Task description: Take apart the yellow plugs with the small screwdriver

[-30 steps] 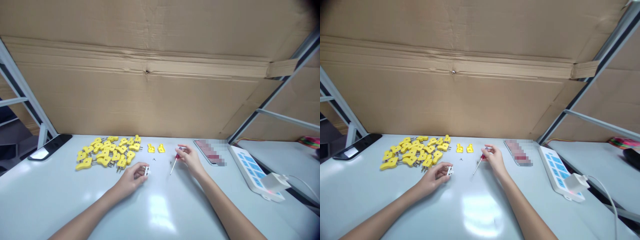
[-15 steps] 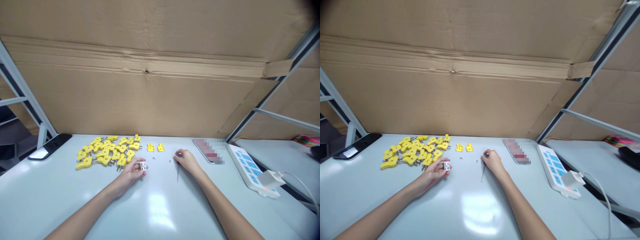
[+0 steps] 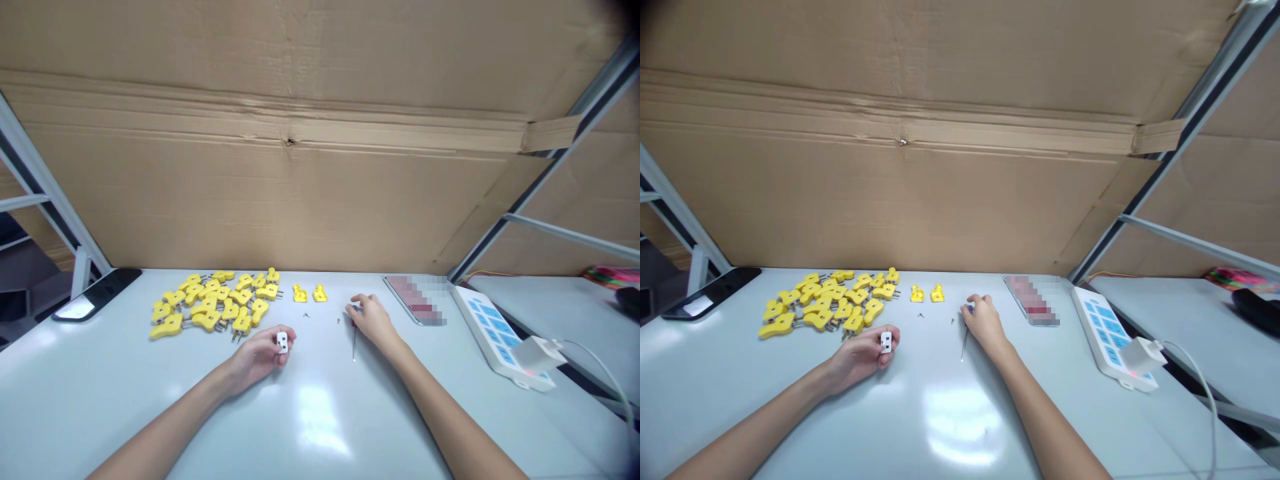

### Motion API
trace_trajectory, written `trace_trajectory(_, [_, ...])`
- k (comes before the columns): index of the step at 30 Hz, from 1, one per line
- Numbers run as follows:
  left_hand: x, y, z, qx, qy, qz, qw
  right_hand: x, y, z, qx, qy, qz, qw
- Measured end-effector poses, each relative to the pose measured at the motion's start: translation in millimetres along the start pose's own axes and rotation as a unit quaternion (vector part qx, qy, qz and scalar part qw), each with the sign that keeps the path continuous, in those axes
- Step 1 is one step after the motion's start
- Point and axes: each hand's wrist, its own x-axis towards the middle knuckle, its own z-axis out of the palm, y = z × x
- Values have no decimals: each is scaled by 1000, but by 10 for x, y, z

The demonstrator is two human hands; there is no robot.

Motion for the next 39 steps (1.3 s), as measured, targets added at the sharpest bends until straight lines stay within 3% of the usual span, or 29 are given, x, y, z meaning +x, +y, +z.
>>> trace_trajectory(2, [-17,9,27,16,4,0,1000,-49,-64,-19,30,45,-22,998])
trace_trajectory(4, [-28,8,47,65,20,8,998,-145,-174,-42,117,99,-95,984])
trace_trajectory(5, [-26,-1,48,104,31,20,994,-214,-243,-49,166,92,-143,971])
trace_trajectory(9, [30,-89,-17,257,87,124,954,-569,-526,-3,267,-77,-291,916])
trace_trajectory(11, [61,-140,-67,309,115,161,930,-725,-618,68,265,-118,-337,896])
trace_trajectory(17, [28,-178,-100,470,147,258,831,-839,-653,231,269,-124,-302,906])
trace_trajectory(21, [-25,-145,-48,512,112,285,803,-802,-649,213,274,-143,-298,903])
trace_trajectory(23, [-44,-110,-18,502,96,267,817,-795,-662,203,286,-136,-292,902])
trace_trajectory(26, [-57,-44,10,397,55,191,896,-774,-692,209,376,-174,-224,882])
trace_trajectory(28, [-48,-19,7,283,26,126,951,-746,-713,221,472,-252,-143,833])
trace_trajectory(29, [-38,-19,-1,244,19,106,964,-732,-723,228,518,-290,-102,798])
trace_trajectory(31, [-6,-46,-22,226,26,103,968,-711,-738,238,590,-341,-34,731])
trace_trajectory(34, [52,-119,-47,270,85,154,947,-715,-757,242,647,-388,22,656])
trace_trajectory(37, [88,-149,-45,295,120,163,934,-747,-778,238,659,-417,45,625])
trace_trajectory(39, [92,-132,-33,309,112,145,933,-763,-789,242,648,-418,49,635])
